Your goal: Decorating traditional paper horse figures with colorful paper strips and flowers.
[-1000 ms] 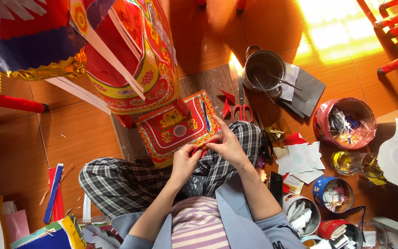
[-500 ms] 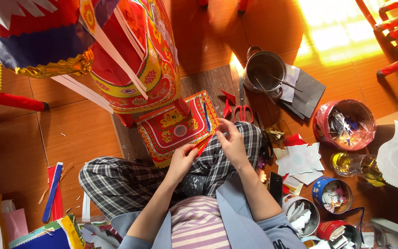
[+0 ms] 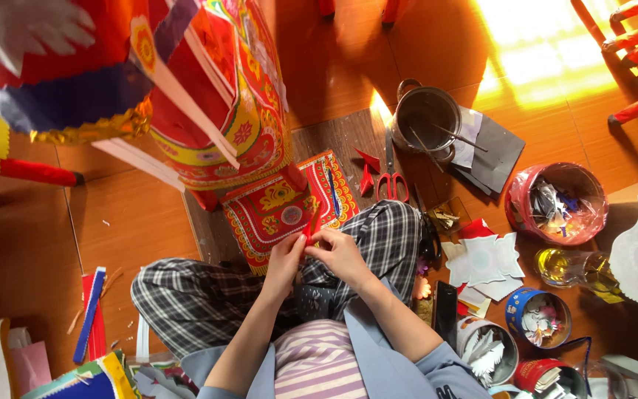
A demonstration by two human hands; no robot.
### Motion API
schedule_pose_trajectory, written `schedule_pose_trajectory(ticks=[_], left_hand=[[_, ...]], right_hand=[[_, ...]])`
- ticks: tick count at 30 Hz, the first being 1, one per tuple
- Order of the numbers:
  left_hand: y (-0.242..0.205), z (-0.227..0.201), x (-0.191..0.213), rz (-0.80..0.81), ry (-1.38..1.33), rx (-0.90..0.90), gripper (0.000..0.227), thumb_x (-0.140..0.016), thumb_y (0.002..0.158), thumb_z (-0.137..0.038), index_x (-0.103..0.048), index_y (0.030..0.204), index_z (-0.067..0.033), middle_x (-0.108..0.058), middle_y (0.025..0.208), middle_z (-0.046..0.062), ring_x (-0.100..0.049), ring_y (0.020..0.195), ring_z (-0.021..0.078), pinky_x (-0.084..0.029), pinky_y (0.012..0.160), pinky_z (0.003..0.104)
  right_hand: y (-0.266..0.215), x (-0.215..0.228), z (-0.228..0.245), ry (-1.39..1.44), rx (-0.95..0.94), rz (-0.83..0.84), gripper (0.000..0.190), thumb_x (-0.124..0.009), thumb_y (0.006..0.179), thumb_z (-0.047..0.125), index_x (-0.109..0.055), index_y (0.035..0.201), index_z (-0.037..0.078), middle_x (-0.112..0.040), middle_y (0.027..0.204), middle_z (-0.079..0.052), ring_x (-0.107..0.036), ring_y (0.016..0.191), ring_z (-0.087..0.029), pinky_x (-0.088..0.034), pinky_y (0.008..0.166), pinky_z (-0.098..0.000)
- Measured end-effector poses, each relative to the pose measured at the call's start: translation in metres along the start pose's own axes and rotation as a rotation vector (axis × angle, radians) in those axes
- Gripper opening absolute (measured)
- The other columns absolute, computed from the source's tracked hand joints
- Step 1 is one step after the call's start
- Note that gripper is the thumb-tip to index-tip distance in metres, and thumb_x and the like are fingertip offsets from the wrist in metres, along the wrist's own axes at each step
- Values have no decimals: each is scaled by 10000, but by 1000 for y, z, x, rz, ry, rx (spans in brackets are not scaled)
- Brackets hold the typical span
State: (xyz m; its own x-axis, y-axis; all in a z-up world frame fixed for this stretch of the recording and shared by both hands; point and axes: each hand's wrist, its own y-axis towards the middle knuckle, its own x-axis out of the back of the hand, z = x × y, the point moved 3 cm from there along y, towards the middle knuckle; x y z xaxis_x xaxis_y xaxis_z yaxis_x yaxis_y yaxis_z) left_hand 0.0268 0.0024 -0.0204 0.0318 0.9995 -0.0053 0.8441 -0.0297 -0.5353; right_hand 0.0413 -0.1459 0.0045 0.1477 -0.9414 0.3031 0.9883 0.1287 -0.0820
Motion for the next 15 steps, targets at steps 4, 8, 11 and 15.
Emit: schedule_pose_trajectory(ticks=[4,8,11,15], left_hand=[[-6,-17,15,-71,9,30,519,-511,1039,-293,-474,1377,99,-502,1351,336,-492,1262,445,-421,1025,520],[1,-3,23,-60,51,127,526,-456,1062,-272,-389,1433,94,-410,1445,312,-372,1369,436,-324,1118,531],[1,-10,20,-108,-10,98,234,-507,1010,-231,-402,1063,-29,-391,1039,139,-332,1000,258,-281,843,414],[16,12,23,-144,-196,76,184,-557,964,-140,-635,832,-38,-637,802,43,-495,745,117,-401,677,299]], right_hand=[[33,13,-23,-24,-53,-68,73,-679,871,148,-741,871,109,-670,806,-126,-670,798,-320,-542,739,-374],[87,18,-119,-460,-139,-202,164,-653,893,278,-701,907,121,-623,911,-118,-678,845,-350,-564,747,-421],[115,23,-149,-581,-248,-160,195,-614,897,253,-632,964,71,-598,930,-184,-649,847,-427,-529,751,-500],[147,54,-131,-586,-230,-229,205,-527,874,196,-640,760,69,-657,751,-179,-639,702,-385,-479,681,-513]])
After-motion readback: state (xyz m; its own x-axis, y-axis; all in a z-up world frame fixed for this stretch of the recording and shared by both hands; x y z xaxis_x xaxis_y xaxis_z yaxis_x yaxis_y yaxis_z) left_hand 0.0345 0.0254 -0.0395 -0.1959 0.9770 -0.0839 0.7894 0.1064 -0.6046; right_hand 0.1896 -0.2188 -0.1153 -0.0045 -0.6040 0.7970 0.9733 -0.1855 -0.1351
